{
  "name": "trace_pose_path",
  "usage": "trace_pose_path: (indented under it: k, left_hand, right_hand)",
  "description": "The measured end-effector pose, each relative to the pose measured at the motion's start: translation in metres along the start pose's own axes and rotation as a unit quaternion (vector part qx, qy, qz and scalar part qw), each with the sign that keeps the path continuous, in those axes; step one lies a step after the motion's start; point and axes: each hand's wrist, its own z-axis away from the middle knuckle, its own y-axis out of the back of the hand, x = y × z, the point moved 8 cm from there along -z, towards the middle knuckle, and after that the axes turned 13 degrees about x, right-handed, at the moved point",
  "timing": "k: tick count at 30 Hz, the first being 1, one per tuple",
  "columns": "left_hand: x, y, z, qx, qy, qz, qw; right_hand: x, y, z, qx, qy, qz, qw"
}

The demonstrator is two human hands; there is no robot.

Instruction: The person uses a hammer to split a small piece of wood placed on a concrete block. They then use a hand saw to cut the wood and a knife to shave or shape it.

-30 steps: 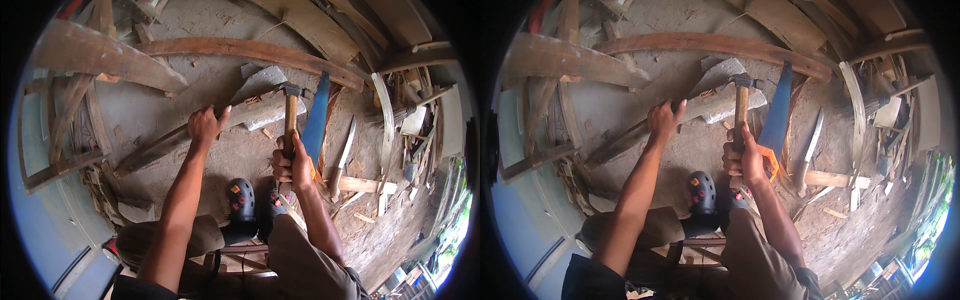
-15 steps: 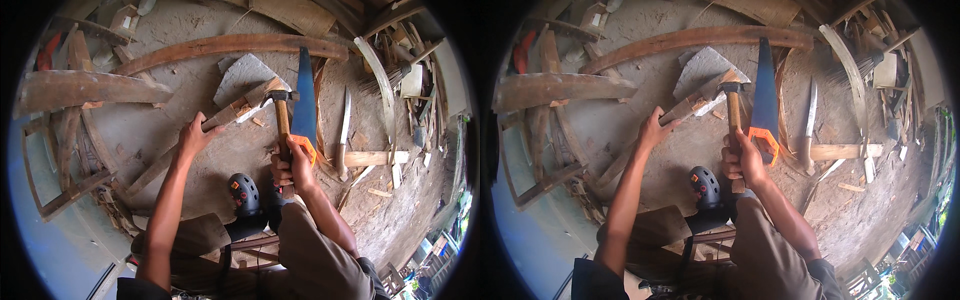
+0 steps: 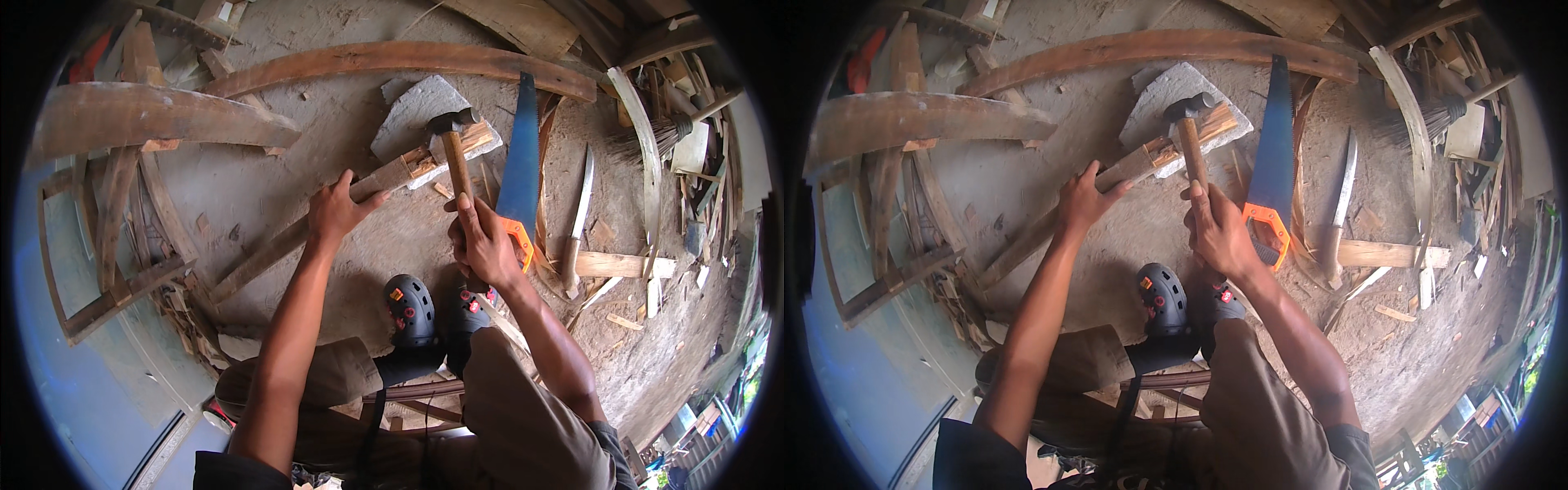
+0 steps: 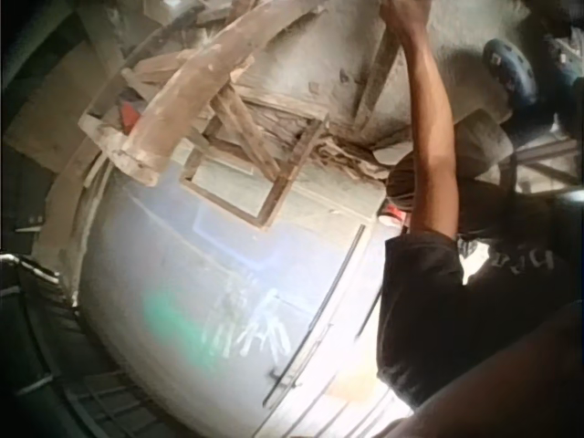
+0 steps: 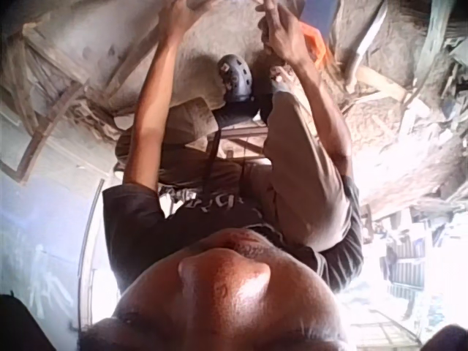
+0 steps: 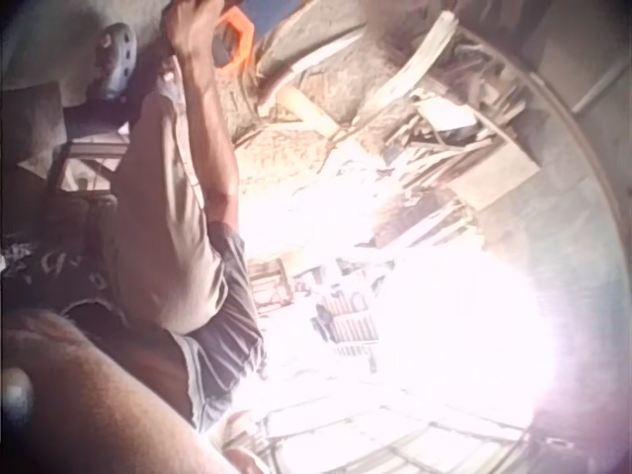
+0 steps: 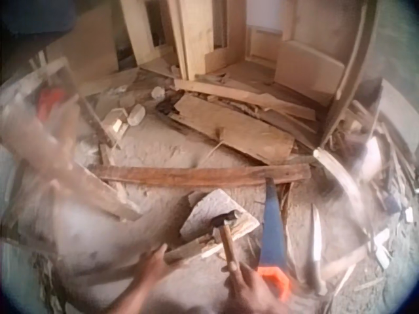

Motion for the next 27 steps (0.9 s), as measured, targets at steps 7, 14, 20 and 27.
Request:
trace_pose_path:
  k: [7, 14, 20, 27]
  left_hand:
    - [0.004, 0.001, 0.0, -0.046, 0.041, 0.016, 0.998]
    - [0.002, 0.0, -0.001, -0.039, 0.041, 0.012, 0.998]
    - [-0.008, -0.011, 0.005, -0.017, 0.031, -0.018, 0.999]
    - [0.0, -0.009, 0.001, -0.082, 0.067, -0.02, 0.994]
  right_hand:
    - [-0.009, 0.006, 0.0, 0.017, 0.004, 0.083, 0.996]
    - [-0.008, -0.005, -0.011, 0.063, 0.181, 0.24, 0.952]
    - [-0.047, -0.008, -0.012, 0.067, 0.177, 0.24, 0.952]
    - [-0.051, 0.002, -0.006, 0.002, 0.19, 0.284, 0.94]
